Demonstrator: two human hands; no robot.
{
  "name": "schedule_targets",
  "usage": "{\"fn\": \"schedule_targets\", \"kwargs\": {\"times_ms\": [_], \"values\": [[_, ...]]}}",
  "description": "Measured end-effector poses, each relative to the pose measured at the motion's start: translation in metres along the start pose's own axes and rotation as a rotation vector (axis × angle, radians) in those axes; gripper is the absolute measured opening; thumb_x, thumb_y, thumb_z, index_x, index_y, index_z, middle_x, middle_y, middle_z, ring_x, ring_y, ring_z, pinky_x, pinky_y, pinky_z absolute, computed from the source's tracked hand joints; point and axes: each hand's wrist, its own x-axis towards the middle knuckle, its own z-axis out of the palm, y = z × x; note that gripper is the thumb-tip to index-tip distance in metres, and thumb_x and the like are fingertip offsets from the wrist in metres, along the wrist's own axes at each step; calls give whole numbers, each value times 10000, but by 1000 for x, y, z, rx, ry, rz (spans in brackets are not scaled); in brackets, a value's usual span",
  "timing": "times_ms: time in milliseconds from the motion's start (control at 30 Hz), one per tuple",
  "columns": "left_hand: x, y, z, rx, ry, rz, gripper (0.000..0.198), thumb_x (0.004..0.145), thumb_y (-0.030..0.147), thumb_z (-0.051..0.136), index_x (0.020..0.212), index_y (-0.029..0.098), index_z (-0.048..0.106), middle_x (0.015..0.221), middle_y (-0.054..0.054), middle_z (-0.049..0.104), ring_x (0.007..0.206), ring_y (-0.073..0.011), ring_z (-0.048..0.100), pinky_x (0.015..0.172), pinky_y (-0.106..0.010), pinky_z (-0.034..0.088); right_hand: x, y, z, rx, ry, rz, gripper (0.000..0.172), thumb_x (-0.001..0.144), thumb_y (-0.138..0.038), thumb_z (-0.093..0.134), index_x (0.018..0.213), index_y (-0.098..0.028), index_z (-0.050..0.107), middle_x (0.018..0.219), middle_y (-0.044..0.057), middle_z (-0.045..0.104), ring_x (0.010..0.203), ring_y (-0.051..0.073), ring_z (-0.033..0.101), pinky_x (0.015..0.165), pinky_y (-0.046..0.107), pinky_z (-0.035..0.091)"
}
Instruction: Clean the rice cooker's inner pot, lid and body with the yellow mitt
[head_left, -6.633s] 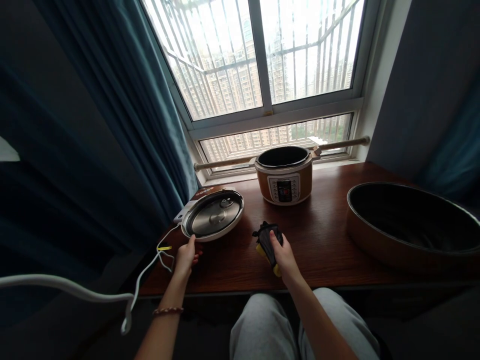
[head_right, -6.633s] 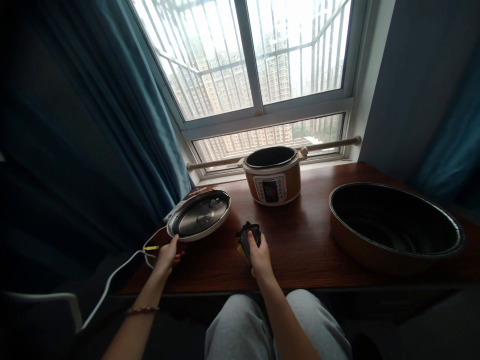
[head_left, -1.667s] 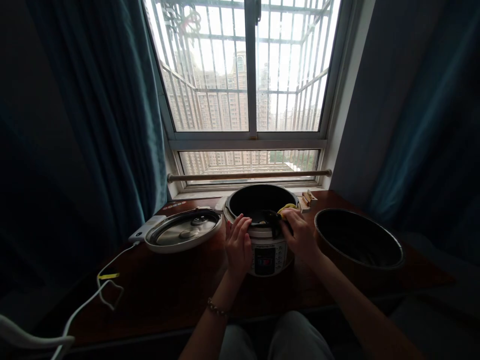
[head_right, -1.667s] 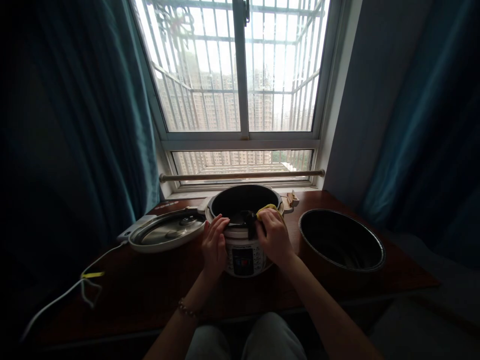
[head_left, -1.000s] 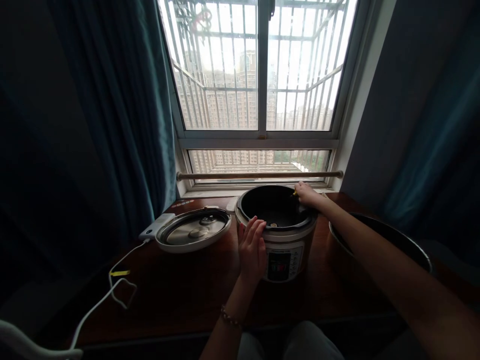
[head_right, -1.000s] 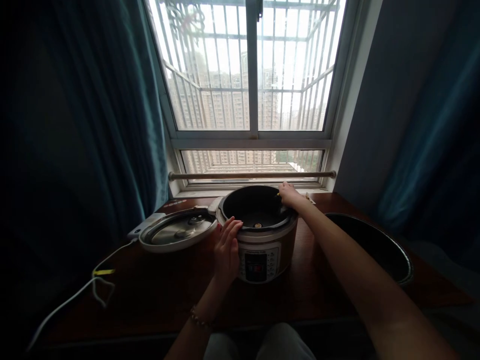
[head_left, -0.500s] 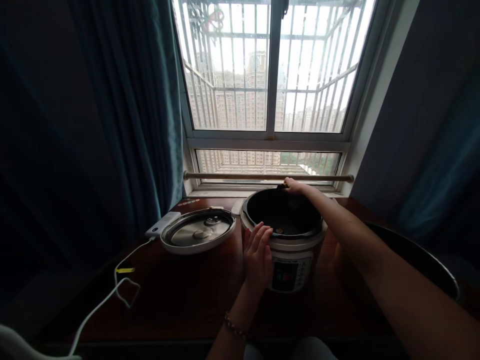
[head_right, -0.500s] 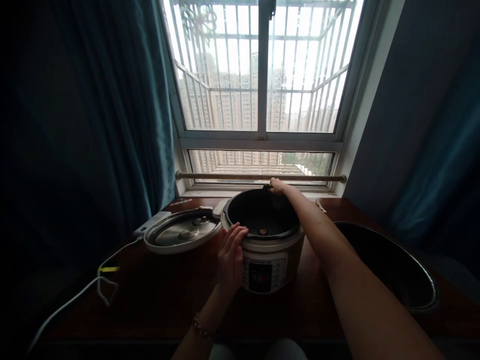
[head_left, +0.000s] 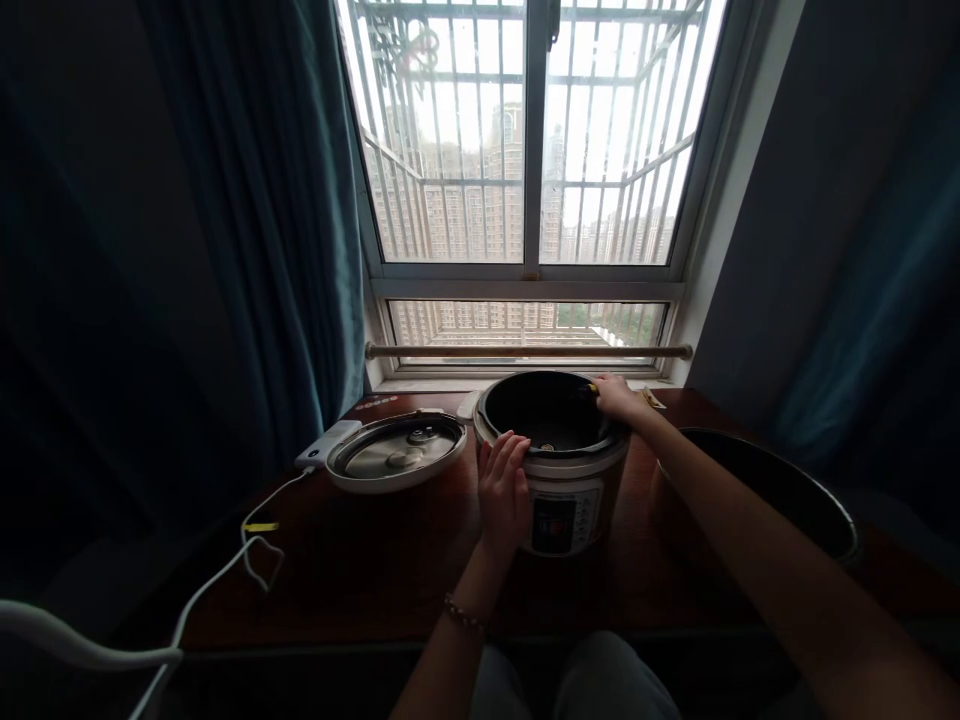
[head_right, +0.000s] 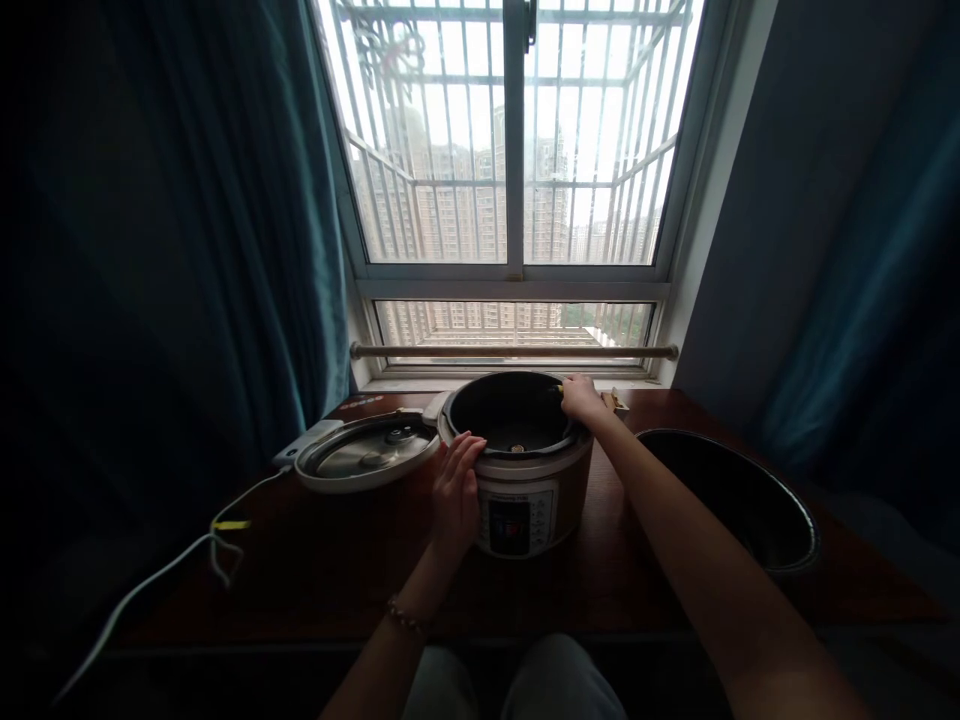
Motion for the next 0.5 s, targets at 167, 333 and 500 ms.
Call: {"fn": "schedule_targets", "kwargs": {"times_ms": [167, 333, 500], "values": [[0, 3, 1, 5, 12, -3, 384, 883, 140, 297, 1197, 178, 515, 1203, -88, 593, 1246, -214, 431, 1076, -504, 266, -52, -11, -7, 29, 83, 14, 242, 783, -133, 479, 937, -115, 665, 1054, 149, 621, 1021, 260, 523, 880, 340, 373], [-1, 4, 1, -4, -4, -6, 386, 907, 180, 271, 1210, 172, 510, 1224, -93, 583, 1259, -211, 419, 1079, -499, 260, -101, -50, -10, 50, 164, -15, 257, 847, -219, 419, 800, -122, 653, 904, 156, 650, 925, 259, 545, 843, 354, 374], [13, 10, -17, -42, -3, -102, 423, 943, 264, 229, 1312, 162, 409, 1328, -122, 502, 1287, -207, 390, 1101, -471, 222, -127, -98, -17, 46, 285, 41, 269, 847, -218, 413, 747, -120, 643, 790, 180, 656, 861, 298, 560, 754, 405, 401]]}}
